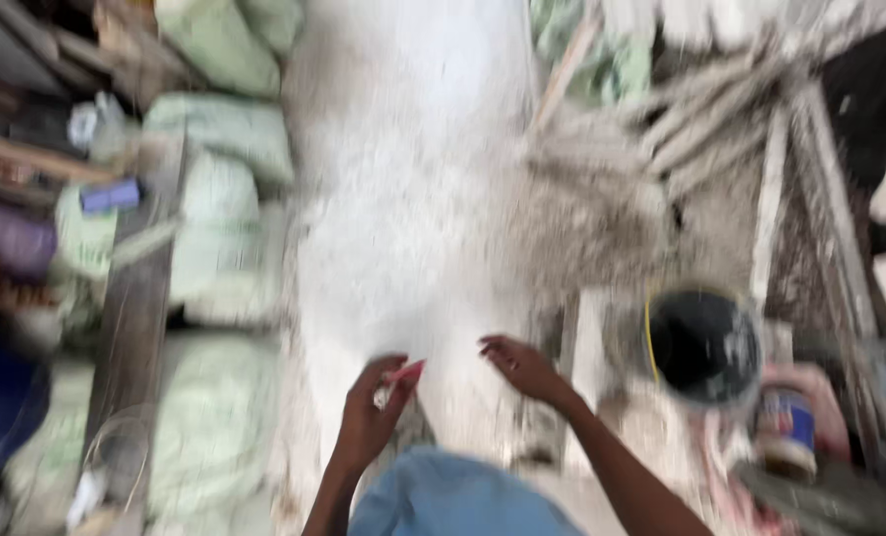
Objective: The person squeezes white plaster slurry from a plastic bottle into a fluted decorative cornice mold, guiding it along the grooves with a finger. They then wash their hands and the bottle at a tap, wipe the mold with a cloth, and scrape excess plaster from the mold edges with a small knife.
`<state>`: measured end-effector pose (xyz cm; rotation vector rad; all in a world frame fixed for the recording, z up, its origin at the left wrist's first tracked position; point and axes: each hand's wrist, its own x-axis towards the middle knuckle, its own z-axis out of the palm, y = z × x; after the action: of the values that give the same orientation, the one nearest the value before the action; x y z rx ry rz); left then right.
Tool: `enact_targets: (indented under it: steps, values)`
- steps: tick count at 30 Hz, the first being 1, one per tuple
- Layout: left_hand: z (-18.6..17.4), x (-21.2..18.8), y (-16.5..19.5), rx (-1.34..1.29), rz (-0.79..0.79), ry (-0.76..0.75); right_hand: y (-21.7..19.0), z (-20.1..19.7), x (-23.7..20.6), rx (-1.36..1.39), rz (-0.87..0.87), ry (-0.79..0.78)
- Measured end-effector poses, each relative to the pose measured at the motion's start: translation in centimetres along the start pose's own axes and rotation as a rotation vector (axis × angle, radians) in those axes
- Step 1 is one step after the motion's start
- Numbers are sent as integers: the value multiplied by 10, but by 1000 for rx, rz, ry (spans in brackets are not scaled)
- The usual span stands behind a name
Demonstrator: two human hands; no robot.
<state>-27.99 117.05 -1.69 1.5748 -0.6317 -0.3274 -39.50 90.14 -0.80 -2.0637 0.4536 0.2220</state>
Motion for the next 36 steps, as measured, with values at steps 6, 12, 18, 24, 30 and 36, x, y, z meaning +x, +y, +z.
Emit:
enact_targets:
  steps: [6, 12, 18, 24, 30, 36]
  values:
    - [3, 266, -84, -464, -401, 4, -21, -76, 251, 90, -165, 15]
    - [51, 551, -64, -399, -233, -238, -49, -193, 400, 406, -108, 88]
    - [100, 779, -71, 87, -207, -427, -30, -290, 571, 424, 30, 412]
    - [141, 961, -141, 93, -369, -598, -41, -415, 761, 93, -72, 414]
    - [136, 1164, -182, 57, -398, -358, -110, -557, 938, -166, -422, 31]
    - [140, 1366, -253, 108, -573, -154, -84, -671, 1147, 250, -68, 49]
